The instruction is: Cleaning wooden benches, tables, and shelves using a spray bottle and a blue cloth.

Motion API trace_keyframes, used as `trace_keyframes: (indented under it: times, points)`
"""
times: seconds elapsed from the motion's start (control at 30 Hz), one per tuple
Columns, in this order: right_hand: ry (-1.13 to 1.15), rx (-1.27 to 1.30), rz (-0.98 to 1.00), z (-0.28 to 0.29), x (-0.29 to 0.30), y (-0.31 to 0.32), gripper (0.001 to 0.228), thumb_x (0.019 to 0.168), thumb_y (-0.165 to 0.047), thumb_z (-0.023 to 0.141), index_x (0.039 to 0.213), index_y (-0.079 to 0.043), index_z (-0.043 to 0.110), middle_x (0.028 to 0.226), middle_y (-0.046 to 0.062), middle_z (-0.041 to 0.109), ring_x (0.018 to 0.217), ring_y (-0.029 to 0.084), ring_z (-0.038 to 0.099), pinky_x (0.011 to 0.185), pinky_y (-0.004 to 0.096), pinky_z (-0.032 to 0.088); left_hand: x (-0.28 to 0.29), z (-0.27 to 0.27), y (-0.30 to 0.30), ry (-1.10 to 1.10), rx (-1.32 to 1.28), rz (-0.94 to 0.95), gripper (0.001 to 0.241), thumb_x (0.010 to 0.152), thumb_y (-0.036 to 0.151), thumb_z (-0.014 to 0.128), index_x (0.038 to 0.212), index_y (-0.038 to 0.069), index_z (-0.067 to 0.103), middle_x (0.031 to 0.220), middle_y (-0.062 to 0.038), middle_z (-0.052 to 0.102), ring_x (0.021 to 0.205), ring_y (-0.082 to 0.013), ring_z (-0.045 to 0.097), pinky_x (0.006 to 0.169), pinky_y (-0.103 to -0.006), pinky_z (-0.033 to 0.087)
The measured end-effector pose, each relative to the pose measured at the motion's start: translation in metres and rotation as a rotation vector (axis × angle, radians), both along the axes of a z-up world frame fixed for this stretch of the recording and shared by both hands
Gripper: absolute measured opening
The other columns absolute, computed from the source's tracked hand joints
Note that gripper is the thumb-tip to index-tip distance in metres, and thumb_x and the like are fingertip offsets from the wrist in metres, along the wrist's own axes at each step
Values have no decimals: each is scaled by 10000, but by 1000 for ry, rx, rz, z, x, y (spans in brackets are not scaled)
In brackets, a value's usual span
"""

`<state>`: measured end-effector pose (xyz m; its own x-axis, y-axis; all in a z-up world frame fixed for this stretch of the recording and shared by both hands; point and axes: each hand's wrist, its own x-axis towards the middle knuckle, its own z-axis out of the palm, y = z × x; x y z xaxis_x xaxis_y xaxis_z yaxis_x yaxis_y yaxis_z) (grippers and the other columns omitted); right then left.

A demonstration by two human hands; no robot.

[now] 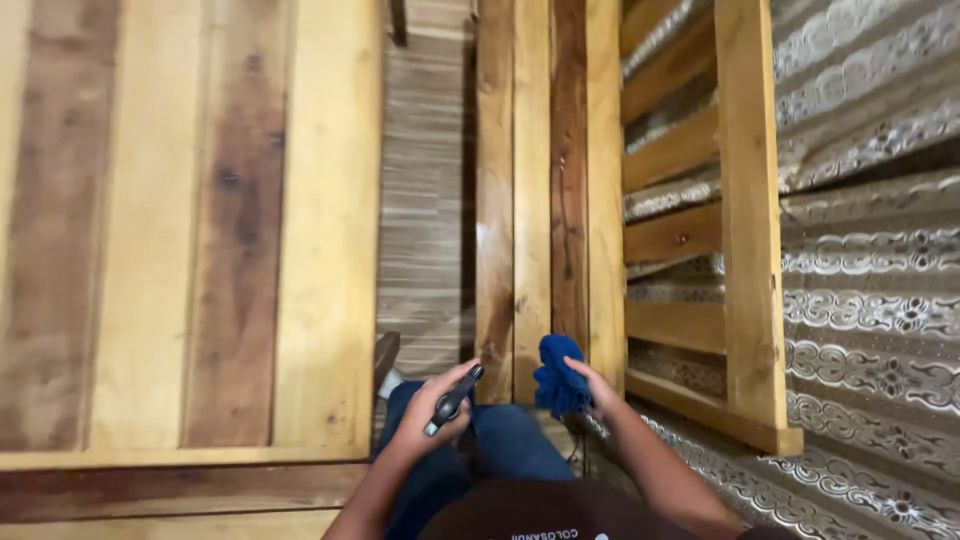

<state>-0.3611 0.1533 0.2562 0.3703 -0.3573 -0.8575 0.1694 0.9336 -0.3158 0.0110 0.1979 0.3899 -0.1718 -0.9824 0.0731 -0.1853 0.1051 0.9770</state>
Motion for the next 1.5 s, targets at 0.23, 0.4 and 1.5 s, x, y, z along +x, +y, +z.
trace_keyframes:
  times: [0.23,0.4,1.5]
  points:
    - [90,4,-249,30,49,29,678,878,-481,672,1397,-51,599,1288,175,701,1110,346,692,987,506,546,87,83,17,167,245,-39,702,791,5,685,1475,105,564,900,-68,695,803,-129,670,784,-286,554]
    - [39,-72,-349,72,111,29,718,879,-503,661,1438,-62,573,1325,181,667,1128,353,655,986,499,505,148,138,18,385,196,122,662,809,-52,639,1447,48,494,1355,-37,654,829,-74,648,783,-252,547]
    - [-943,-103,623,208,510,-136,726,1010,-498,601,1585,-104,399,1501,179,517,1265,452,574,1041,594,484,194,200,182,-91,-79,1408,536,822,108,755,1334,65,602,1297,-91,727,910,-137,778,844,-280,602]
